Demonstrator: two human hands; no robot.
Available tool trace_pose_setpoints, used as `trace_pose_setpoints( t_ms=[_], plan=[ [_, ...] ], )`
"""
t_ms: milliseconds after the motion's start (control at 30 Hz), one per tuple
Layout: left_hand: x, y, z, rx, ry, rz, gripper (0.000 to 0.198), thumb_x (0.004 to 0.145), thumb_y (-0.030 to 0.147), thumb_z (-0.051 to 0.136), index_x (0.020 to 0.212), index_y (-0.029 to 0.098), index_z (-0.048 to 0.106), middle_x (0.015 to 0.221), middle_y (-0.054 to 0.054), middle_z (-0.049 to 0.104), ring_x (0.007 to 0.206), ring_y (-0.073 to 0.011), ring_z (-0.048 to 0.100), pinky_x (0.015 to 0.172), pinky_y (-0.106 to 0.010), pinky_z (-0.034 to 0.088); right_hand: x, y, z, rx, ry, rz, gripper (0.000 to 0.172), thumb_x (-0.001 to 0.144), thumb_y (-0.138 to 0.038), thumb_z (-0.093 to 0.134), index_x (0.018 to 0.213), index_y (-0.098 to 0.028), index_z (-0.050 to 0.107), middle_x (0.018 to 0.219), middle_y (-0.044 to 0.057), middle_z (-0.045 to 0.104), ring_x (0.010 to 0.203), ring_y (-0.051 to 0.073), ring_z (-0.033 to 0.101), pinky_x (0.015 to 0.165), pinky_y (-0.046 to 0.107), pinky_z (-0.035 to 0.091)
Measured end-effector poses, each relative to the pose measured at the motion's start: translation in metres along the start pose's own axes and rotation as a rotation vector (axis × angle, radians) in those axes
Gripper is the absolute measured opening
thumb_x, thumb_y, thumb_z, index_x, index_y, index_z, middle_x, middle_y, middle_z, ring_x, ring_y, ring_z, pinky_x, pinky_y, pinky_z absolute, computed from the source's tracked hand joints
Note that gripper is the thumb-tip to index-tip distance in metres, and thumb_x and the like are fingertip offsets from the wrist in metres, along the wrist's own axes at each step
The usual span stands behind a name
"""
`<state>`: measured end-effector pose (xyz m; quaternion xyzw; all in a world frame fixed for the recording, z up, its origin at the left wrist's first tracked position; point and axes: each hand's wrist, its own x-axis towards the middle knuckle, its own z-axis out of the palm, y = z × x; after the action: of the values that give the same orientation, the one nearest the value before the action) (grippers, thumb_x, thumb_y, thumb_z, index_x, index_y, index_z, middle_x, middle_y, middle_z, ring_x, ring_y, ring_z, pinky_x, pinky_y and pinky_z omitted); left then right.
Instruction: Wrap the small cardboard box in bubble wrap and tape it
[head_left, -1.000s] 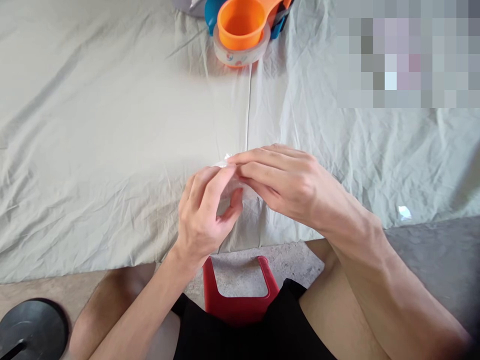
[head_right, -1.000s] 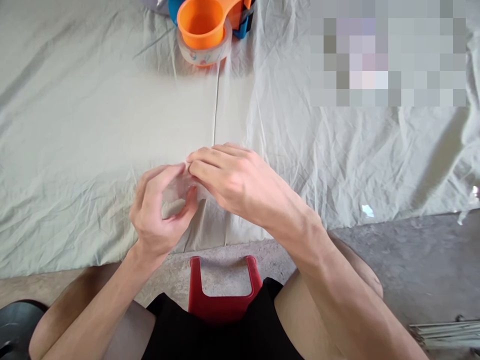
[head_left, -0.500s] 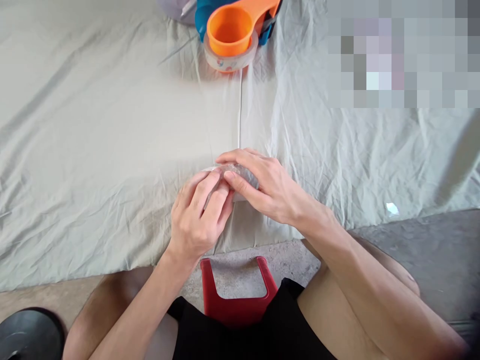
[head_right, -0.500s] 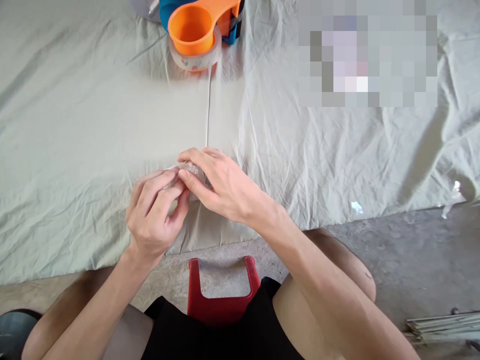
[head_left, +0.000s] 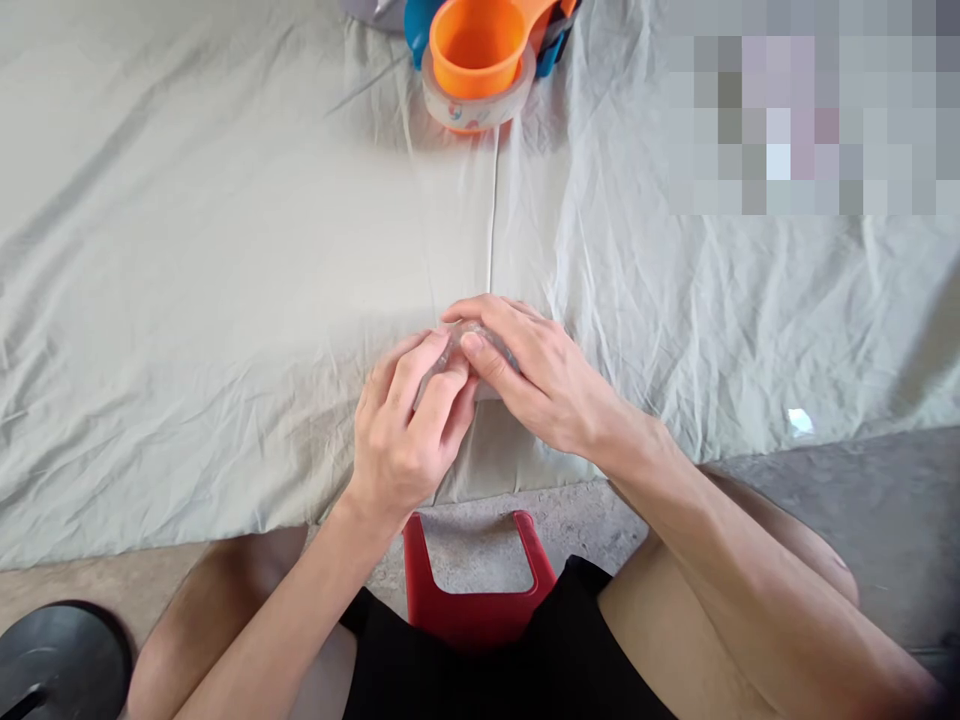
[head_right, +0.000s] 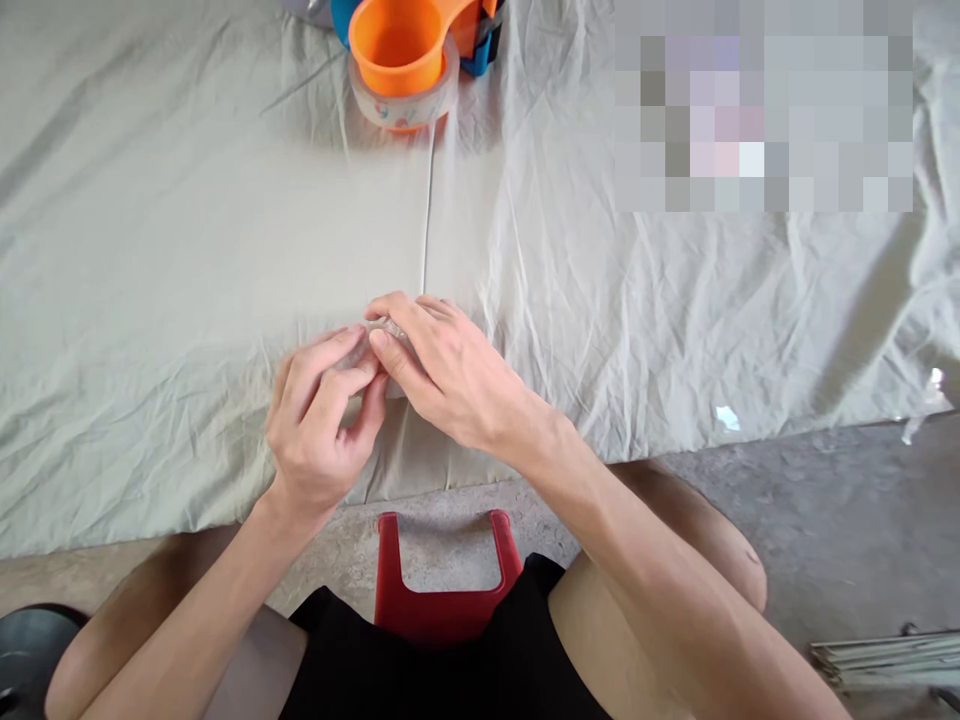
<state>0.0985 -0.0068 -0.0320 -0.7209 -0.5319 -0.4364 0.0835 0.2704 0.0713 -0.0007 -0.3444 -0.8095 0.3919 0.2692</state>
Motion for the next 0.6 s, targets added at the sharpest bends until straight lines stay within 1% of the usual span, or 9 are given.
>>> trace_pose_setpoints(
  t_ms=[67,167,233,300,367,433,500,567,600],
  plan=[
    [-0.001,0.000,0.000,-0.036,-0.006,-0.022,0.021,0.109,0.010,0.074,0.123,0.025,0.074,0.123,-0.007,0.084,0.116,-0.0261,0.085,0.099,-0.044,0.074,-0.002,0.002,0.003,-0.005,0.010,-0.017,0.029,0.124,-0.037,0.040,0.122,-0.025,0.066,0.113,0.006,0.080,0.104,0.024,0.072,0.103,0.044,0.055],
    [-0.001,0.003,-0.001,-0.076,-0.007,-0.066,0.017,0.111,0.011,0.072,0.123,0.023,0.072,0.125,-0.008,0.083,0.120,-0.0256,0.085,0.103,-0.043,0.074,-0.004,0.006,0.010,-0.017,0.049,-0.049,0.032,0.125,-0.038,0.036,0.115,-0.025,0.063,0.115,0.007,0.076,0.105,0.024,0.068,0.104,0.044,0.053],
    [-0.002,0.005,-0.001,-0.104,-0.010,-0.109,0.013,0.113,0.014,0.069,0.122,0.023,0.070,0.128,-0.008,0.081,0.121,-0.0248,0.085,0.101,-0.042,0.076,-0.005,0.009,0.016,-0.046,0.069,-0.030,0.034,0.126,-0.041,0.033,0.117,-0.025,0.061,0.118,0.009,0.075,0.106,0.024,0.065,0.106,0.047,0.052],
    [-0.002,0.007,0.000,-0.126,-0.015,-0.152,0.011,0.114,0.017,0.068,0.122,0.024,0.068,0.130,-0.008,0.080,0.121,-0.0239,0.085,0.097,-0.040,0.076,-0.006,0.012,0.021,-0.073,0.070,-0.009,0.038,0.126,-0.045,0.029,0.117,-0.025,0.060,0.116,0.009,0.073,0.104,0.025,0.062,0.105,0.049,0.052],
    [-0.002,0.009,0.001,-0.148,-0.013,-0.181,0.012,0.114,0.018,0.068,0.124,0.025,0.066,0.128,-0.009,0.080,0.122,-0.0240,0.084,0.099,-0.041,0.076,-0.006,0.014,0.023,-0.079,0.063,-0.002,0.042,0.126,-0.049,0.026,0.117,-0.026,0.060,0.114,0.010,0.073,0.104,0.027,0.061,0.105,0.051,0.052],
    [-0.003,0.009,0.002,-0.182,-0.007,-0.207,0.017,0.113,0.019,0.069,0.129,0.025,0.065,0.126,-0.009,0.079,0.124,-0.0245,0.083,0.103,-0.043,0.075,-0.006,0.015,0.022,-0.062,0.056,0.014,0.045,0.125,-0.055,0.026,0.117,-0.027,0.061,0.115,0.010,0.073,0.107,0.028,0.062,0.107,0.052,0.053],
    [-0.003,0.009,0.002,-0.218,-0.011,-0.248,0.026,0.113,0.023,0.071,0.137,0.024,0.062,0.128,-0.009,0.078,0.125,-0.0247,0.082,0.103,-0.043,0.075,-0.007,0.015,0.019,-0.016,0.031,0.032,0.051,0.124,-0.062,0.027,0.121,-0.026,0.063,0.117,0.010,0.075,0.111,0.028,0.064,0.110,0.053,0.053],
    [-0.004,0.009,0.000,-0.246,-0.027,-0.295,0.035,0.113,0.029,0.072,0.145,0.024,0.058,0.133,-0.010,0.077,0.127,-0.0249,0.081,0.103,-0.043,0.076,-0.009,0.016,0.015,0.077,0.020,0.047,0.057,0.123,-0.068,0.027,0.131,-0.025,0.065,0.129,0.011,0.076,0.120,0.028,0.066,0.116,0.054,0.052],
    [-0.004,0.009,-0.001,-0.259,-0.032,-0.309,0.039,0.114,0.032,0.072,0.148,0.025,0.056,0.135,-0.010,0.076,0.128,-0.0252,0.081,0.104,-0.043,0.076,-0.011,0.016,0.014,0.135,0.041,0.056,0.059,0.123,-0.070,0.028,0.139,-0.026,0.064,0.138,0.011,0.075,0.128,0.028,0.067,0.119,0.053,0.052]
  ],
)
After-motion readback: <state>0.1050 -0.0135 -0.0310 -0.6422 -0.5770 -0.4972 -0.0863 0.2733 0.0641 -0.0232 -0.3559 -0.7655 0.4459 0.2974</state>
